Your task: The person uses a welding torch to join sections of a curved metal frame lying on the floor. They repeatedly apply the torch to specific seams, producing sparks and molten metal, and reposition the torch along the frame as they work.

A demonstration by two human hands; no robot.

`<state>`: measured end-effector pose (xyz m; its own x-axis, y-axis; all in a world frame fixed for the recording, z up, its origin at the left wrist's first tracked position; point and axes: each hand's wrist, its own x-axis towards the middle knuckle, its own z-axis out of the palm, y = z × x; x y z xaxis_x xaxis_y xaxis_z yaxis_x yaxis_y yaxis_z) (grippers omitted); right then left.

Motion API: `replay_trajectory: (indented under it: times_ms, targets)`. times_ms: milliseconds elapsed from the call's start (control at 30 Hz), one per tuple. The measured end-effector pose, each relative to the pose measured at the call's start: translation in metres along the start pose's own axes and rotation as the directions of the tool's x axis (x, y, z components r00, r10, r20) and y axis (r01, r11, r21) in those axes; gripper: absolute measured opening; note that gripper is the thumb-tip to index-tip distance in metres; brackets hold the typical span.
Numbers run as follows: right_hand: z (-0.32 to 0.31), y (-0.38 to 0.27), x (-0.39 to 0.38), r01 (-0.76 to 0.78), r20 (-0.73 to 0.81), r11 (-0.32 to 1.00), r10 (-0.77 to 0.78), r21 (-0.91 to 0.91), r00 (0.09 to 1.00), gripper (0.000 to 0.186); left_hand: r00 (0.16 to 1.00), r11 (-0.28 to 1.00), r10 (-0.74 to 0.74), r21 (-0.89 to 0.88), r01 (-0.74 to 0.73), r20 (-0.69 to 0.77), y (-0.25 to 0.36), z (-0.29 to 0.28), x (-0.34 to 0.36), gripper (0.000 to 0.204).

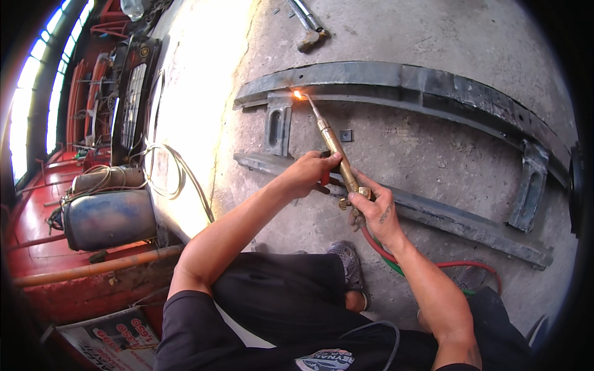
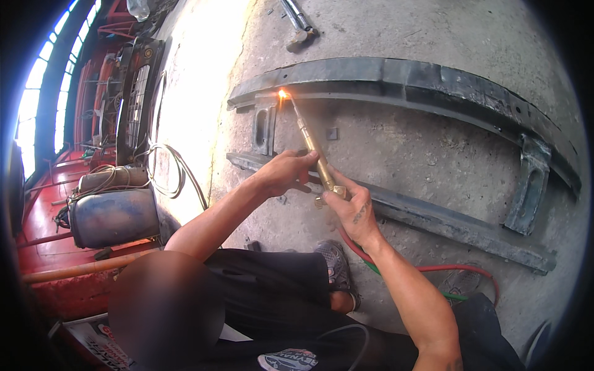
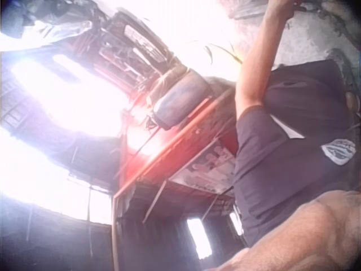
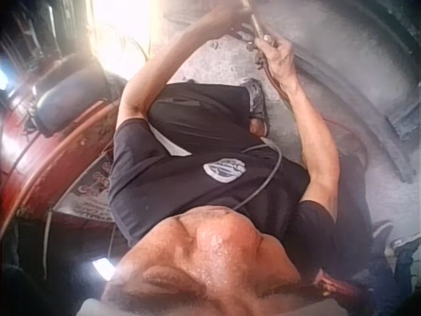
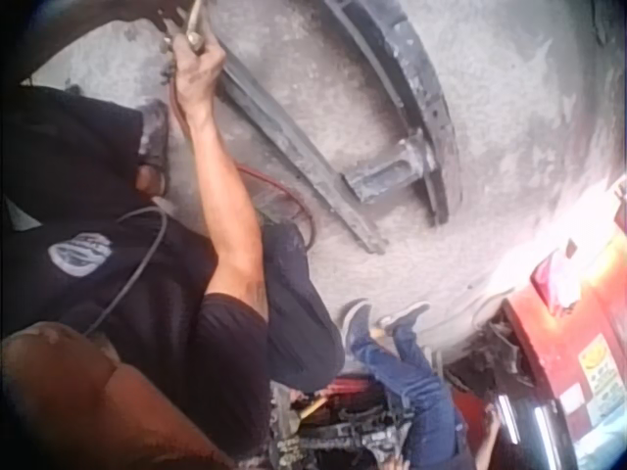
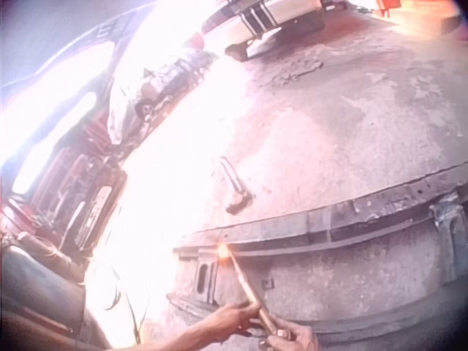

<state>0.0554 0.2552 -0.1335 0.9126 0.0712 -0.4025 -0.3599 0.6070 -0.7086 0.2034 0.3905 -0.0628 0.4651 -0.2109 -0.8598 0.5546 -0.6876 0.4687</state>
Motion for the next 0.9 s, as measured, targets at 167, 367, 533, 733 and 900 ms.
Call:
replay_trajectory:
  times_ms: [167, 367, 533, 733, 900]
  targets:
    - [-0.0021, 0.0004, 0.0006, -0.015, 0.009, 1.0, 0.015, 0.0, 1.0, 0.061, 1.0, 1.0, 0.016, -0.005, -0.016, -0.001, -0.0019, 0.0004, 0.0009, 0.059]
    - [-0.0006, -0.0047, -0.001, -0.034, -0.001, 0.999, 0.034, 0.002, 0.999, 0.059, 1.0, 1.0, 0.018, 0.017, -0.018, -0.003, 0.0004, 0.0008, 0.0006, 0.058]
    - [0.0001, -0.0026, -0.0012, -0.015, 0.004, 1.0, 0.015, 0.003, 1.0, 0.058, 1.0, 1.0, 0.027, -0.015, -0.026, 0.005, -0.0032, 0.0, 0.0022, 0.056]
    - [-0.0003, -0.0051, -0.0029, -0.031, 0.008, 0.999, 0.03, 0.03, 1.0, 0.058, 1.0, 1.0, 0.018, -0.002, -0.018, 0.019, -0.0028, -0.0001, 0.0035, 0.055]
    - [-0.0004, -0.0038, -0.0023, -0.026, -0.004, 0.999, 0.026, 0.022, 1.0, 0.06, 1.0, 1.0, 0.018, -0.023, -0.017, 0.024, -0.0066, -0.0009, 0.0075, 0.054]
